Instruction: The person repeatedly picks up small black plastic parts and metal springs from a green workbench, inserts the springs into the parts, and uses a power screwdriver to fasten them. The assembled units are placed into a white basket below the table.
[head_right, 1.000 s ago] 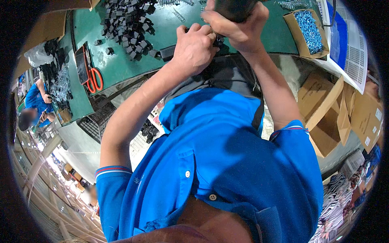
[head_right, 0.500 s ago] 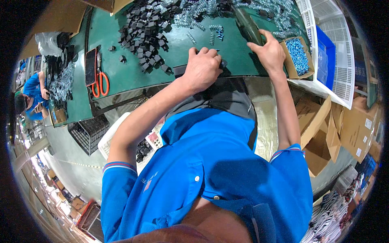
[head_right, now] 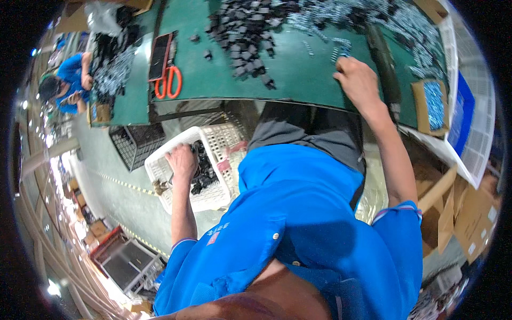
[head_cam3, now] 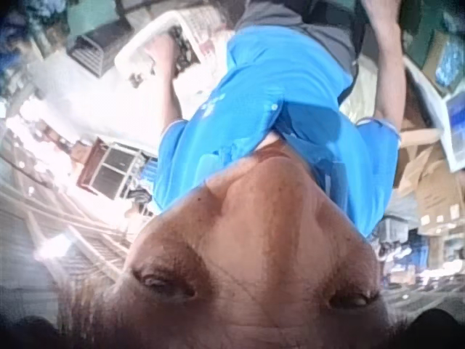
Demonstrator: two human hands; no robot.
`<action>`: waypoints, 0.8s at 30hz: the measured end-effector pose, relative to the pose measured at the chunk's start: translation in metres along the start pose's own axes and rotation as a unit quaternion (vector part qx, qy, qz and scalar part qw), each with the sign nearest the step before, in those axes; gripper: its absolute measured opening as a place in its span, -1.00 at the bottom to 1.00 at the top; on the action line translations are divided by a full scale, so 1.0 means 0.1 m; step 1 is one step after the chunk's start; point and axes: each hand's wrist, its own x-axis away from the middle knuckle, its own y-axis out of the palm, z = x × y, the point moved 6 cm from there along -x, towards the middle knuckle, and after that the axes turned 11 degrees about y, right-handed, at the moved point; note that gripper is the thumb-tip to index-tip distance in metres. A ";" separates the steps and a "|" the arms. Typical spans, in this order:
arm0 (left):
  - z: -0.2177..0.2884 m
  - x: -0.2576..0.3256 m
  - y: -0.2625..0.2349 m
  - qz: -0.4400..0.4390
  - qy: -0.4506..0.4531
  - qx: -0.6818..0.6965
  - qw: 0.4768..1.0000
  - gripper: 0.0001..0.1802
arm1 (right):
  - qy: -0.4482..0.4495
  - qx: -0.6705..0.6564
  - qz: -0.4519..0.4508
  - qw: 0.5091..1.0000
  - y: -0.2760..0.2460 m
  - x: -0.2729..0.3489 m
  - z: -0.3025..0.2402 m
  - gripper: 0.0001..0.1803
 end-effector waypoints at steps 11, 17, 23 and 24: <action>0.80 -1.03 -1.77 0.346 0.175 0.316 0.866 -0.56 | 0.216 -0.315 0.095 0.919 -0.74 1.15 0.96 -0.91; 1.19 -3.07 -3.03 0.361 0.238 0.364 0.825 -0.60 | 0.314 -0.182 0.041 0.931 -0.47 1.96 1.35 -0.90; 1.64 -4.40 -3.65 0.349 0.112 0.330 0.870 -0.59 | 0.371 -0.407 0.099 0.829 -0.21 1.79 1.19 -0.88; 1.69 -4.54 -3.69 0.344 0.106 0.309 0.880 -0.59 | 0.373 -0.409 0.105 0.826 -0.22 1.78 1.20 -0.88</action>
